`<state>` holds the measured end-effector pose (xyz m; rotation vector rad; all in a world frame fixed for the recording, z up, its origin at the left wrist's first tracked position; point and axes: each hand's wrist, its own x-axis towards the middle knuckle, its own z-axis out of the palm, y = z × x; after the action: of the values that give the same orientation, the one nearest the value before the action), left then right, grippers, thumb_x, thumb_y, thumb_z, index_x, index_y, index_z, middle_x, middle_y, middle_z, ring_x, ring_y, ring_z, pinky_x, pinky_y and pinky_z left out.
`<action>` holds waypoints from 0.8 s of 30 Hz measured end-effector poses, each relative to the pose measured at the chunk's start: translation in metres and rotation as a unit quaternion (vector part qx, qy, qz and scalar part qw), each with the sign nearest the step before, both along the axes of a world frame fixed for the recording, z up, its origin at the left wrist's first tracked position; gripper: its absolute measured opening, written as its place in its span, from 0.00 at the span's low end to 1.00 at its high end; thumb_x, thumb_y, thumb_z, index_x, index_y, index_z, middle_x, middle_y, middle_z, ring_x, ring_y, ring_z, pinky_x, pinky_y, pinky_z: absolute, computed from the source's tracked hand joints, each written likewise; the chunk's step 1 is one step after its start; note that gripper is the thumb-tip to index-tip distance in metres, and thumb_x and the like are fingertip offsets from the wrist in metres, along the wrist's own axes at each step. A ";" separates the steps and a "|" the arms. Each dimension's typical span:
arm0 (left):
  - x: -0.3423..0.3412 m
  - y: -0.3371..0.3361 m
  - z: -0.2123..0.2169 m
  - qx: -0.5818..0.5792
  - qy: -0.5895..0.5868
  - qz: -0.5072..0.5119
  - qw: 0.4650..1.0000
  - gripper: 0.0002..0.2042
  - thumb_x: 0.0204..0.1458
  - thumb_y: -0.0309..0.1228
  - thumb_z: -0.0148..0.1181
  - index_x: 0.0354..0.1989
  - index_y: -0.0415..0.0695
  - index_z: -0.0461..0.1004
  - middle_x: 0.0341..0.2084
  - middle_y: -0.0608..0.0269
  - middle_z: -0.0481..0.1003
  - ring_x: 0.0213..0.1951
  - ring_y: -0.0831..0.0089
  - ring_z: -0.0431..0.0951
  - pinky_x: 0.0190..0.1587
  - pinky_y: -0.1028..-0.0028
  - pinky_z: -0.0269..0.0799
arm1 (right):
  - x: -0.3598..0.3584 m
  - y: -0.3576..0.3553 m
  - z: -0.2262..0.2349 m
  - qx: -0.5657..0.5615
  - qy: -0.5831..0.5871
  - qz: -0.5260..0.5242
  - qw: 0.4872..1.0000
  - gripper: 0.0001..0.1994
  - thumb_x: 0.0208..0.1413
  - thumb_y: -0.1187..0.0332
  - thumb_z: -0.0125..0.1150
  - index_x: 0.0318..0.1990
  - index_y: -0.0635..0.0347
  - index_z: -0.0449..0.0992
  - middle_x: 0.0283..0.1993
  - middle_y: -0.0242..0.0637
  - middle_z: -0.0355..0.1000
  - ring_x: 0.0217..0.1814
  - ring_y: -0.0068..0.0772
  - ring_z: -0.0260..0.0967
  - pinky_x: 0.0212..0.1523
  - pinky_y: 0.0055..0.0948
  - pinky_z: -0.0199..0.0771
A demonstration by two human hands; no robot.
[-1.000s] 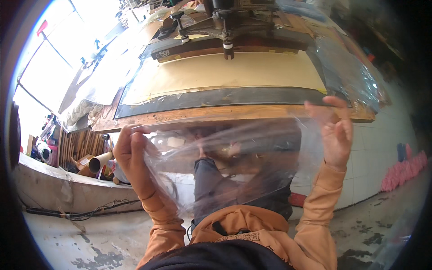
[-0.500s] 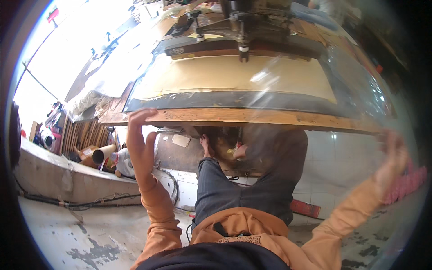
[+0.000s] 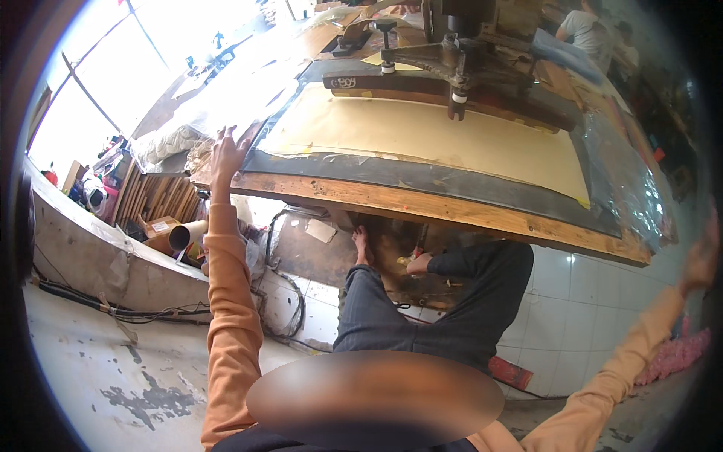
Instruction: The person positions a clear plastic film on a workspace and uses a machine to heat-seal its edges.
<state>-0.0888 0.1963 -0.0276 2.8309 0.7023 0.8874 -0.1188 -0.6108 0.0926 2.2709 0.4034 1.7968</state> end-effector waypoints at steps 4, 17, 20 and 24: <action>0.006 0.011 0.004 -0.003 0.063 0.013 0.998 0.19 0.50 0.36 0.56 0.52 0.49 0.73 0.41 0.45 0.76 0.42 0.51 0.77 0.44 0.59 0.74 | 0.059 -0.036 -0.075 0.123 0.238 0.005 0.963 0.16 0.64 0.64 0.44 0.50 0.63 0.74 0.49 0.43 0.74 0.51 0.38 0.71 0.51 0.31 0.68; -0.001 0.081 0.052 0.076 -0.112 0.266 0.955 0.19 0.59 0.45 0.48 0.34 0.42 0.78 0.30 0.49 0.78 0.31 0.55 0.80 0.33 0.60 0.75 | 0.058 0.038 -0.115 0.236 0.310 0.093 0.916 0.18 0.66 0.63 0.39 0.42 0.68 0.75 0.46 0.44 0.74 0.48 0.39 0.71 0.50 0.32 0.67; -0.033 0.073 0.081 0.155 -0.404 0.129 0.892 0.21 0.61 0.45 0.44 0.35 0.40 0.77 0.30 0.53 0.77 0.31 0.63 0.79 0.32 0.66 0.75 | 0.048 0.057 -0.103 0.219 0.282 0.134 0.925 0.17 0.66 0.66 0.39 0.38 0.69 0.74 0.47 0.42 0.74 0.49 0.39 0.70 0.52 0.33 0.67; -0.072 -0.033 0.127 0.301 -0.587 -0.006 0.752 0.13 0.59 0.36 0.51 0.33 0.38 0.75 0.30 0.58 0.75 0.28 0.68 0.75 0.31 0.71 0.73 | 0.032 0.096 -0.070 0.216 0.252 0.158 0.930 0.16 0.65 0.68 0.40 0.37 0.69 0.75 0.48 0.45 0.74 0.51 0.41 0.70 0.53 0.34 0.67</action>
<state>-0.1609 0.1634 0.0999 1.8288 0.1783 2.8090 -0.0873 -0.5150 0.0224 3.1529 0.5232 1.5147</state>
